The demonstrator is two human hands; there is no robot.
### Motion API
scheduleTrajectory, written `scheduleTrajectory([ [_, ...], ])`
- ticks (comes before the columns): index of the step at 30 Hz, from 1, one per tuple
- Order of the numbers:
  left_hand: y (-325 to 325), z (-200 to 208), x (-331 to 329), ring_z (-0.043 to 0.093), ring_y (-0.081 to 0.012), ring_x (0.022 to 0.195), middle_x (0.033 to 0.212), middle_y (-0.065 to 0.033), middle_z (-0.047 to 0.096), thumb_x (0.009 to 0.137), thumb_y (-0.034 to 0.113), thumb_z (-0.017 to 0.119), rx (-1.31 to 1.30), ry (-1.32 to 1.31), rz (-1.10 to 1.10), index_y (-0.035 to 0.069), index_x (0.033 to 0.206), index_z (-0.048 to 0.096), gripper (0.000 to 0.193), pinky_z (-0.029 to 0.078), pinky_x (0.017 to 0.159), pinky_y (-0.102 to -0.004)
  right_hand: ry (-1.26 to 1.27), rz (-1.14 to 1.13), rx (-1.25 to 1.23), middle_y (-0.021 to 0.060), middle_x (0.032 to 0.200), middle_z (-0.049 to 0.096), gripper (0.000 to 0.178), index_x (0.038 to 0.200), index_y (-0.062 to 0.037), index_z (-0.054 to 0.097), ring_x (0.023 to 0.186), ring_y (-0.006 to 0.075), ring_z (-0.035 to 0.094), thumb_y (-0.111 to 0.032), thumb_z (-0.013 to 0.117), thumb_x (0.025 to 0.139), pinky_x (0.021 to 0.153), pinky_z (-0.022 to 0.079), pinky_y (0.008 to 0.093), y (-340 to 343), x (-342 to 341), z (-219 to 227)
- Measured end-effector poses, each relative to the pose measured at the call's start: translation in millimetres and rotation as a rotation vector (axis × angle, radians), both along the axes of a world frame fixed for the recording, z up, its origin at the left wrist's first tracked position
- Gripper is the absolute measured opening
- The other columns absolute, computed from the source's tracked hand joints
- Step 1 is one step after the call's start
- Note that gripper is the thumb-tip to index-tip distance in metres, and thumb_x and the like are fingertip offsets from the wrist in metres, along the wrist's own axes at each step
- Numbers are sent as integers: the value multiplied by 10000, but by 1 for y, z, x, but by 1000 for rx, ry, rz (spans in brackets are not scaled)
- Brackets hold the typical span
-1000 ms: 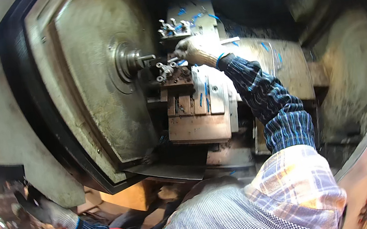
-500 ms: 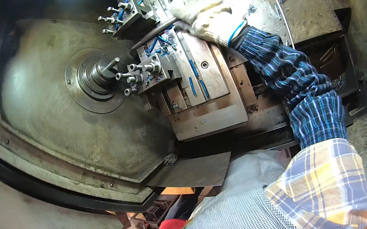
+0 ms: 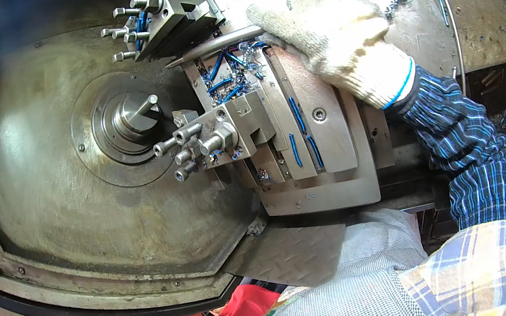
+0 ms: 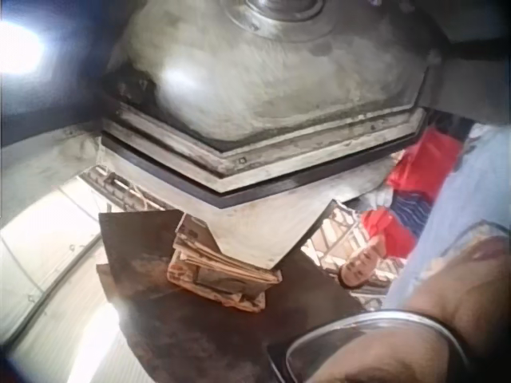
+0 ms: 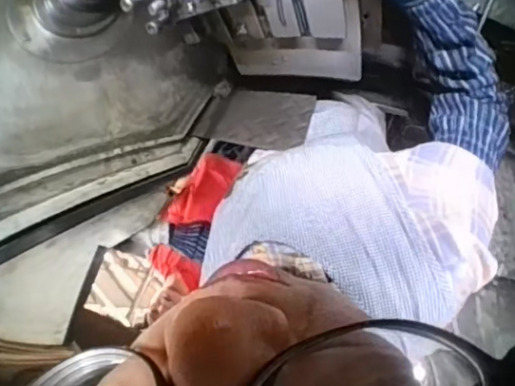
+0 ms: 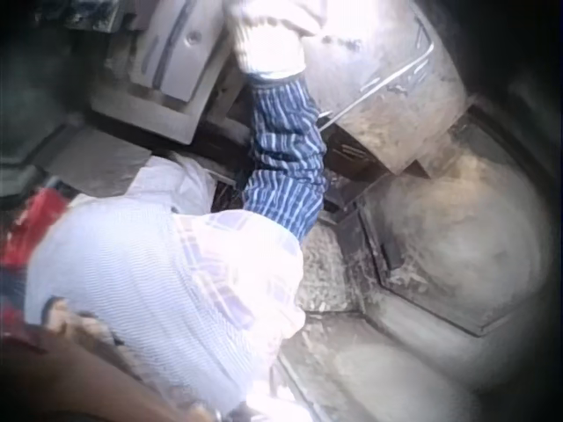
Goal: The person operates a CNC lathe, repeatedly loading metal rods into the chuck, starting the machine, and removing finished parts. They place the finished rods into a nearby bin while another worker is present in the background.
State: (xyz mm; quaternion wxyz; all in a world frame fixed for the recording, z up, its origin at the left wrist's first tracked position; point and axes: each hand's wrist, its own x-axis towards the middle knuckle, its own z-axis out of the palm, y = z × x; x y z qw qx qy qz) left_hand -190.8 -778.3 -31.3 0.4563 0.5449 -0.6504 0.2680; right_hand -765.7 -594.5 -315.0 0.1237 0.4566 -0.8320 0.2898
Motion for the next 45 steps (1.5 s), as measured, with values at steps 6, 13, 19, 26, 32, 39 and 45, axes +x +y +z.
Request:
scheduleTrajectory([
  [6,5,-5,2,628,-271,1200,1365,-198,625,988,148,635,-9,9,1,-64,1394,539,467,494,1057,-379,35,9,-59,75,799,567,407,1368,-226,635,733,248,593,-281,661,966,660,493,407,3,7,19],
  [13,9,-15,2,628,-272,1199,1363,-199,626,988,144,636,-12,85,-31,-66,1393,538,467,495,1055,-379,-137,105,-210,99,871,657,366,1323,-167,666,776,252,645,-207,682,959,700,524,386,3,-6,-1],
  [19,15,-19,-1,627,-274,1198,1362,-200,626,988,141,637,-20,161,-55,-67,1393,538,466,496,1054,-379,184,205,-254,85,972,750,313,1244,-142,716,845,233,725,-221,705,942,692,595,346,-15,14,74],
  [26,18,-20,-7,628,-279,1187,1355,-203,626,987,132,639,-24,259,-106,-75,1388,540,462,501,1046,-377,274,178,-88,87,904,734,282,1173,-188,737,708,250,699,-342,709,939,601,558,346,-33,24,98],
  [32,21,-20,-16,657,-250,1127,1303,-168,665,954,93,632,73,416,-180,-69,1364,570,444,520,1002,-360,287,91,-49,94,844,719,283,1169,-194,745,667,244,687,-340,723,927,585,545,343,-31,45,111],
  [39,29,-4,-20,595,-308,1251,1414,-206,586,982,-25,491,202,437,-134,-55,1441,491,460,446,1123,-405,-74,158,-277,117,930,760,269,1180,-116,746,751,198,726,-256,735,950,674,580,310,-27,33,94],
  [45,16,-25,-15,631,-238,1153,1315,-159,663,1007,129,626,41,353,-228,-41,1332,614,367,481,1022,-342,-613,-36,-556,-17,749,629,323,1181,-15,733,675,40,551,-271,709,986,575,438,202,17,87,132],
])
